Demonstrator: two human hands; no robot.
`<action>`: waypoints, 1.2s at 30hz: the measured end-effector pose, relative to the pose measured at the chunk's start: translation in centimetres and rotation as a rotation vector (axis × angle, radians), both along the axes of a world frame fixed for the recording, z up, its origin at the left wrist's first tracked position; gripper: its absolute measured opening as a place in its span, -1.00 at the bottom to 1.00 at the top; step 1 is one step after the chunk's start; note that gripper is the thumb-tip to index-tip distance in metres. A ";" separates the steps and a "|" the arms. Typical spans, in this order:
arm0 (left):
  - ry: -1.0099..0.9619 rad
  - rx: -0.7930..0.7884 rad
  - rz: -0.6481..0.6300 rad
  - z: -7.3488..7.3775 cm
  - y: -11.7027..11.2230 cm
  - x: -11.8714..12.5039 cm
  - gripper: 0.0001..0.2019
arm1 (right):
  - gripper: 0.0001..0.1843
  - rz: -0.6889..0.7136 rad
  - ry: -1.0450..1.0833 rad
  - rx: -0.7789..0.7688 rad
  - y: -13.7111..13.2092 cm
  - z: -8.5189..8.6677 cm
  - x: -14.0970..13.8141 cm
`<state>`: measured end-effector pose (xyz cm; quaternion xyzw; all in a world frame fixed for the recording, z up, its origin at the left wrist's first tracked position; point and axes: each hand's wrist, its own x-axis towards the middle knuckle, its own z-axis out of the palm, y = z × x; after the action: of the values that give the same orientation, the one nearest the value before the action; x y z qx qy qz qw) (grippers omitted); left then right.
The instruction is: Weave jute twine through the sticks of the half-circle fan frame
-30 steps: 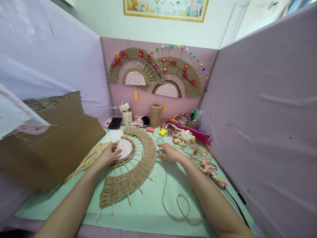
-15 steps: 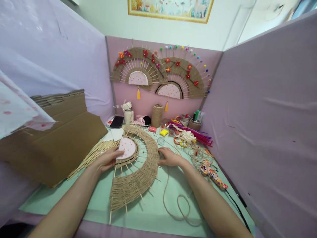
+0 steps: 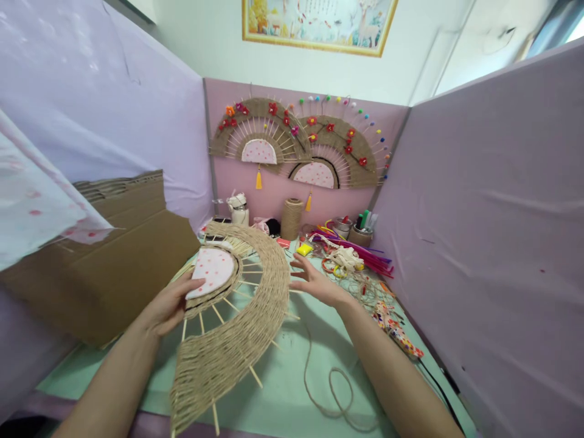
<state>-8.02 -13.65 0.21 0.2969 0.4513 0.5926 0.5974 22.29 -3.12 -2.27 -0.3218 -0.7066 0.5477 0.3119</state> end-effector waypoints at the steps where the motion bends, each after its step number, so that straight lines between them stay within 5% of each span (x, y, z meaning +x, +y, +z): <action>1: -0.030 0.000 0.009 0.5 0.4 0.1 -0.41 | -0.05 -0.021 0.080 -0.057 0.1 1.0 -0.1; 7: -0.219 0.060 0.041 2.2 4.9 1.5 -0.57 | -0.26 -0.014 0.243 -0.229 1.6 8.3 1.0; 10: -0.308 0.020 -0.003 2.1 6.6 2.4 -0.63 | -0.48 0.033 0.240 -0.160 2.4 9.7 2.4; 19: -0.385 -0.044 -0.058 -0.5 7.0 3.8 -0.64 | -0.41 0.079 0.173 0.248 2.3 7.7 3.2; 27: -0.388 -0.024 -0.048 -1.4 7.0 3.7 -0.64 | -0.74 0.065 0.015 0.209 2.1 7.5 2.2; 36: -0.305 0.089 -0.110 -1.9 6.6 3.6 -0.54 | -0.73 0.016 0.056 0.191 2.0 7.4 3.2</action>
<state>-4.43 -7.04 -1.67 0.2539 0.3117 0.6168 0.6767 25.46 -1.08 5.11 -0.2694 -0.7492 0.4892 0.3561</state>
